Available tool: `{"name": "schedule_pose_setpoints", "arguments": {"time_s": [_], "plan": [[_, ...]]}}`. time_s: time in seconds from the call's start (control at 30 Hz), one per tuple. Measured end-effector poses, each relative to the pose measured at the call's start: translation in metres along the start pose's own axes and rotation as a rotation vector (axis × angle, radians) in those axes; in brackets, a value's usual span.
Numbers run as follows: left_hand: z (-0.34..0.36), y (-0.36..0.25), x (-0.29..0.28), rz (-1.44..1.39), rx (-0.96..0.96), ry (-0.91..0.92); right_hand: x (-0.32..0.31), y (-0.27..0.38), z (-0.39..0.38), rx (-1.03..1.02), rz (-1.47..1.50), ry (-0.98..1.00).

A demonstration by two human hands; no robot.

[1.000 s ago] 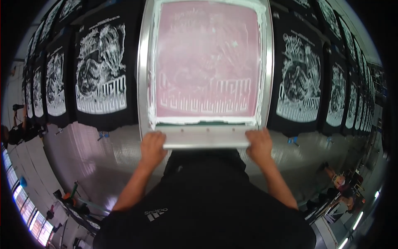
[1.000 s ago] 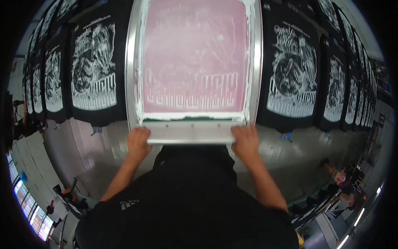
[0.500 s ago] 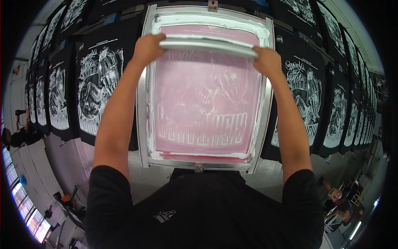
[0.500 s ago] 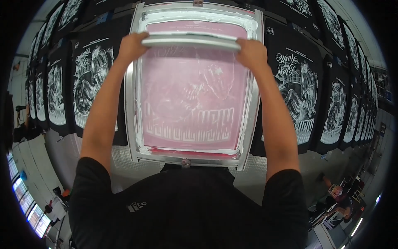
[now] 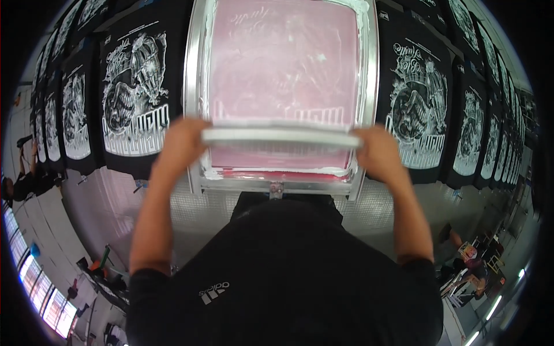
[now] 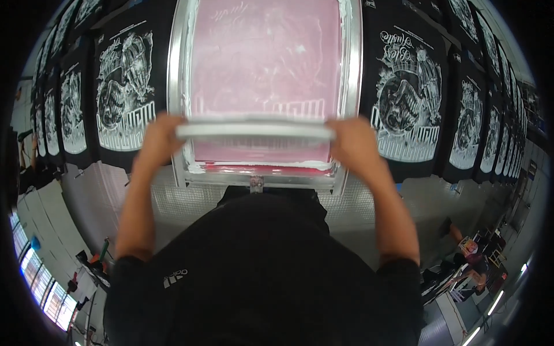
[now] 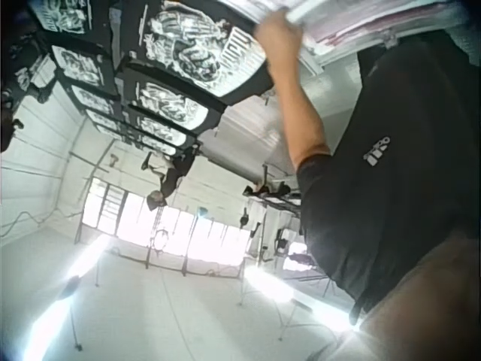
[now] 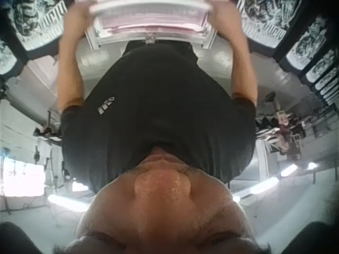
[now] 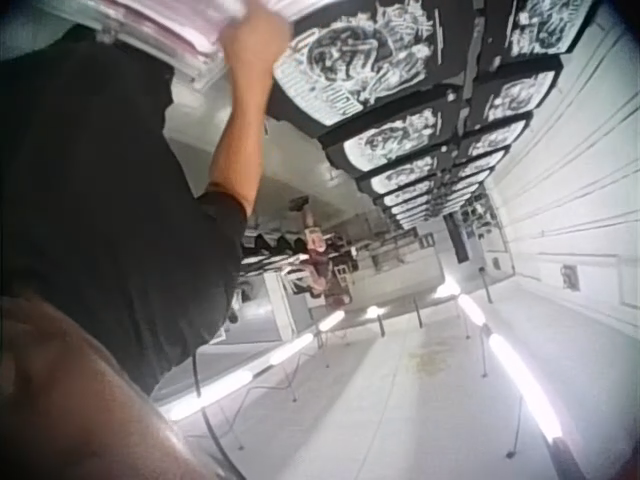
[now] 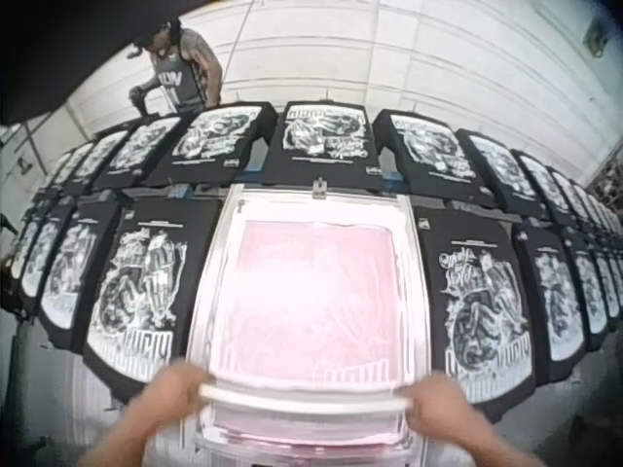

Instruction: Manually screen printing white graphics onto black t-shirts using a large production printing press.

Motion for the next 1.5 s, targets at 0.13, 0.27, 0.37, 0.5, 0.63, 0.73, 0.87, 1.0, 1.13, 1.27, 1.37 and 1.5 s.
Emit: {"name": "schedule_pose_setpoints", "arguments": {"time_s": [0.13,0.27,0.37,0.5,0.63,0.73,0.87,1.0,1.13,1.27,1.37,1.5], "plan": [[-0.090,-0.046,0.047,-0.013,0.101,-0.071,0.053,0.023,-0.083,-0.053,-0.062,-0.100],[-0.098,-0.040,0.065,0.017,0.107,-0.069,0.074,0.006,-0.081,0.055,-0.047,-0.008],[-0.111,-0.045,0.069,0.021,0.027,-0.106,0.083,0.004,-0.092,0.037,-0.054,0.009],[-0.112,-0.059,0.074,0.134,0.239,-0.302,0.081,0.021,-0.099,-0.127,-0.019,-0.292],[-0.018,0.014,0.074,0.162,0.168,-0.290,0.062,-0.004,0.000,-0.096,-0.080,-0.328],[0.089,0.076,0.045,0.152,0.173,-0.314,0.030,-0.026,0.105,-0.061,-0.099,-0.387],[0.224,0.111,-0.010,0.289,-0.011,-0.144,-0.034,-0.027,0.229,0.082,-0.247,-0.291],[0.304,0.122,-0.052,0.278,0.024,-0.168,-0.085,-0.019,0.313,0.042,-0.279,-0.350],[0.329,0.126,-0.075,0.220,-0.009,-0.131,-0.122,-0.027,0.361,0.046,-0.304,-0.141],[0.287,0.081,-0.103,0.655,0.194,-0.793,-0.157,-0.019,0.374,-0.034,-0.168,-0.115],[0.202,0.043,-0.070,0.331,0.215,-0.753,-0.169,-0.014,0.389,-0.061,-0.098,-0.141],[0.014,-0.030,0.075,-0.506,0.020,0.545,-0.154,-0.013,0.415,-0.057,-0.198,0.048]]}}
Point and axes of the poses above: each hand's wrist, its own z-axis towards the middle knuckle, its own x-axis out of the palm, y = z × x, the point moved 4 cm from there along z, towards the middle knuckle, and after that the axes turned 13 degrees about x, right-handed, at the moved point
